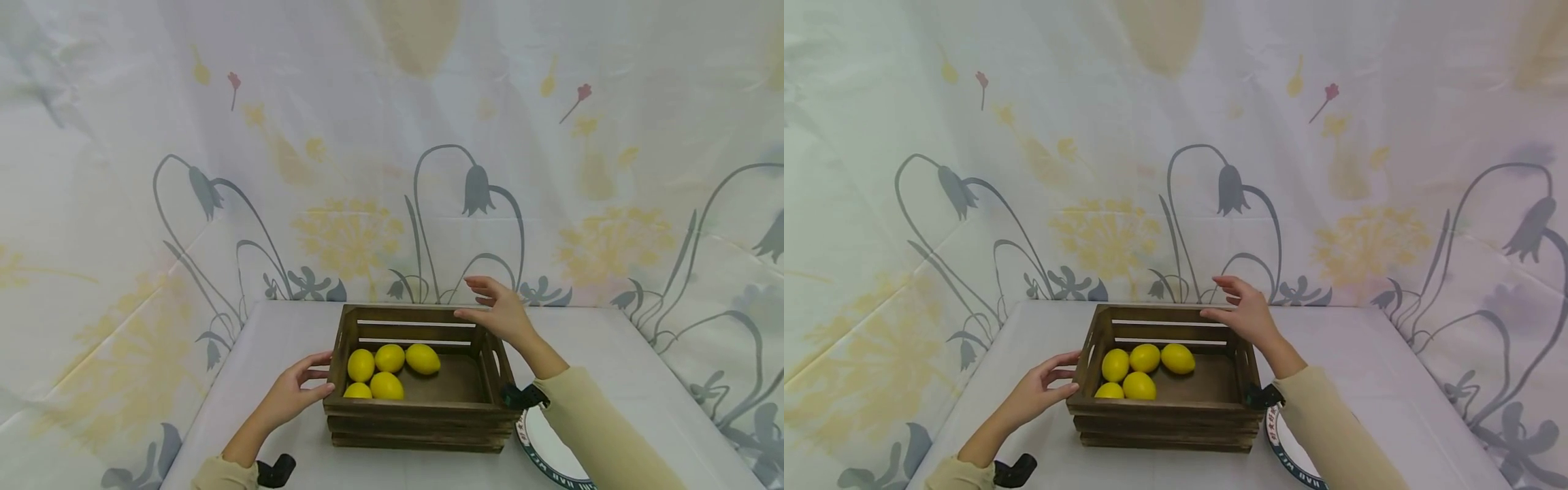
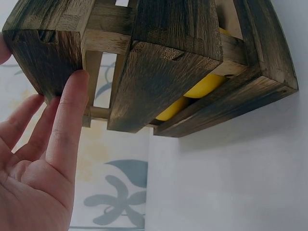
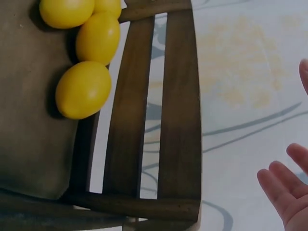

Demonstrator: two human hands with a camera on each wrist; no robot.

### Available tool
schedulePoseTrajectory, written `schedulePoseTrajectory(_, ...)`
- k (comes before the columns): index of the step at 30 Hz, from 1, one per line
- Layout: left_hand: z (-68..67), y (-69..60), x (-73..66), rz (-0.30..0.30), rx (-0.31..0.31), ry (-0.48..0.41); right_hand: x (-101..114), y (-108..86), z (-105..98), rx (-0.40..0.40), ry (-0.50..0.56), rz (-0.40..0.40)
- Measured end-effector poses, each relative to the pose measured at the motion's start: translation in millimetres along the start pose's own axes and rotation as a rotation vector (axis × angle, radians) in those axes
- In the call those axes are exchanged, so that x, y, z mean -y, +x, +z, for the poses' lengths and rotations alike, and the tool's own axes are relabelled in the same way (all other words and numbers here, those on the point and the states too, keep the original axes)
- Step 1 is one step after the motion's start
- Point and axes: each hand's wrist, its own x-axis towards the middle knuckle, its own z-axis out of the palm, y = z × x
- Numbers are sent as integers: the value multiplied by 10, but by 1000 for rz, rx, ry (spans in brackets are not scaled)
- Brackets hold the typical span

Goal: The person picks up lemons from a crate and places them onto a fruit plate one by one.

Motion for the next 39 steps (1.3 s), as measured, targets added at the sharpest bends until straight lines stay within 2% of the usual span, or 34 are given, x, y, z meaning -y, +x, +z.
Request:
schedulePoseTrajectory(5,0,-6,-2,3,-2,-3,177,-3,71,13,15,30)
schedulePoseTrajectory(8,-2,-2,3,9,-2,-3,117,24,129,24,-3,32)
schedulePoseTrajectory(11,-4,5,5,15,0,-3,-53,64,186,34,1,33)
schedulePoseTrajectory(17,-2,2,11,16,-5,-1,-92,79,258,79,17,22)
schedulePoseTrajectory(23,1,0,22,12,-6,-6,-100,100,326,140,25,49)
schedulePoseTrajectory(29,0,-1,18,10,-5,-6,-95,106,373,217,-5,78)
schedulePoseTrajectory(39,-4,1,22,21,-3,-6,-173,207,441,447,56,17)
